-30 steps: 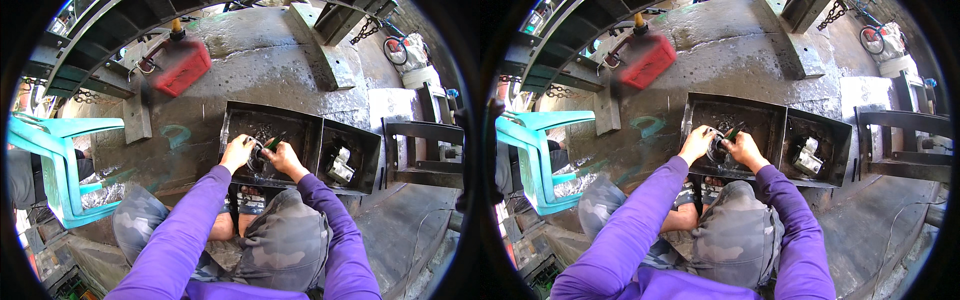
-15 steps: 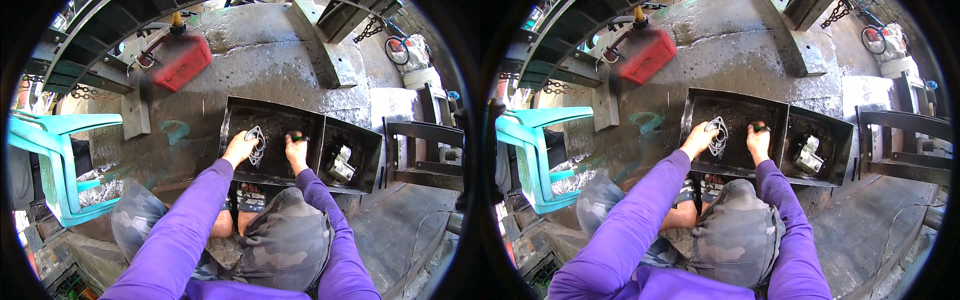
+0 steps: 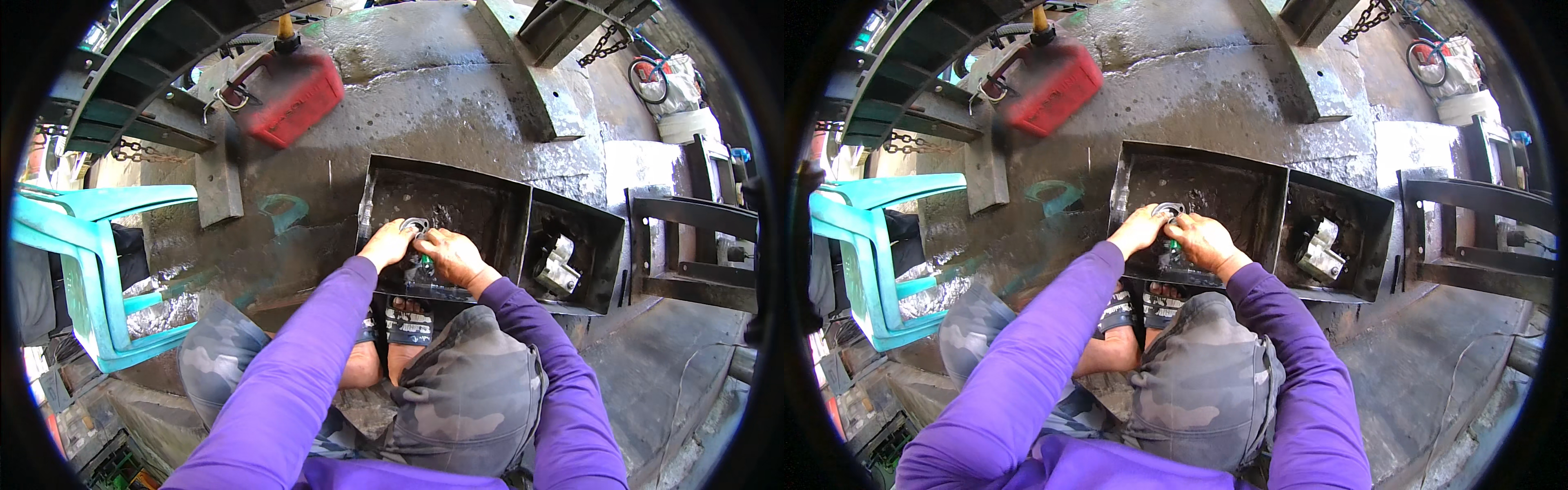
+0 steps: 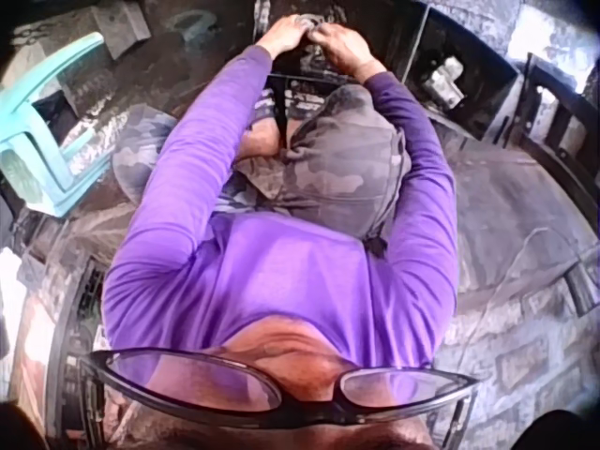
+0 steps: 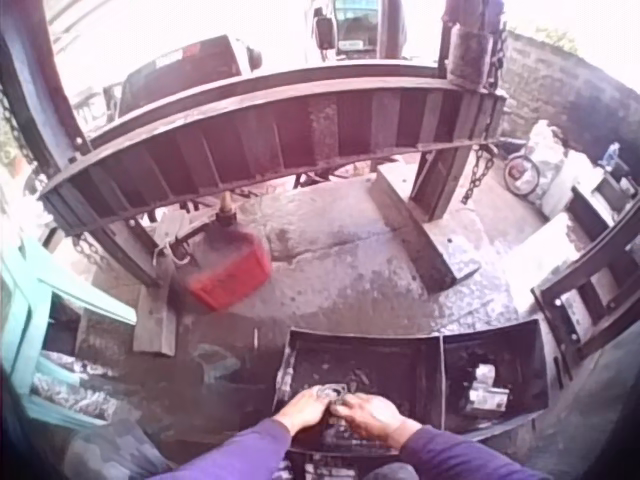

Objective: The person disassembles a small mechanical assembly on a workbench using a screwdriver, then moves to a cleaning station and scrubs the parts with a brush in a tray. The person handles the disassembled components and places them into the tray for cleaning.

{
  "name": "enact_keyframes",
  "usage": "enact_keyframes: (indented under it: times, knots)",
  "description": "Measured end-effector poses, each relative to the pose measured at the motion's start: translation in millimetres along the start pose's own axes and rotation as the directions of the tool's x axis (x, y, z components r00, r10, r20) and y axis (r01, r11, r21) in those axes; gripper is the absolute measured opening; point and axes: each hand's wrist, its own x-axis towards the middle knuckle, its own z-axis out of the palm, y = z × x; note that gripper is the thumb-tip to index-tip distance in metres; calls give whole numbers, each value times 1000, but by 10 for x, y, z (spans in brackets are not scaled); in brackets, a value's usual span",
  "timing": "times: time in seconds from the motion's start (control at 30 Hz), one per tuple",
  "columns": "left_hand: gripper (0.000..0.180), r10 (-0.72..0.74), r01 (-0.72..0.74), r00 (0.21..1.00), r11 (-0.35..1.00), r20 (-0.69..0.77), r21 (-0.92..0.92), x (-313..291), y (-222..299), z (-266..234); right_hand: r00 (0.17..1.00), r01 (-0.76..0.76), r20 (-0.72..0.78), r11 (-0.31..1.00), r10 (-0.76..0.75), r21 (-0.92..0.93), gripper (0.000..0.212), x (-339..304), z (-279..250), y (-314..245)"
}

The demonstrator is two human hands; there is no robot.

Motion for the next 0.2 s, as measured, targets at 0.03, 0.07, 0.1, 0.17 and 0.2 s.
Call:
enact_keyframes:
  times: [0.03, 0.07, 0.1, 0.17, 0.2]
  knots:
    - [39, 46, -45, 999, 999, 10, -10, -10, 59, -6, 945, -325, 27, 937, 325, 131, 12, 12, 55, -1]
    - [39, 45, -44, 998, 999, 33, -16, -21, 124, -21, 808, -581, 57, 776, 587, 244, 13, 75, 158, -2]
    - [39, 20, -18, 998, 999, 65, -28, -70, 176, -21, 554, -813, 164, 488, 816, 317, 13, 72, 250, -15]
    - [43, -56, 57, 997, 998, 52, -24, -127, 319, -18, 195, -645, 637, -392, 745, 656, 29, -2, 299, 137]
    - [46, -74, 76, 997, 995, 35, -58, -187, 366, -48, 181, -673, 628, -370, 757, 640, 24, -24, 360, 151]
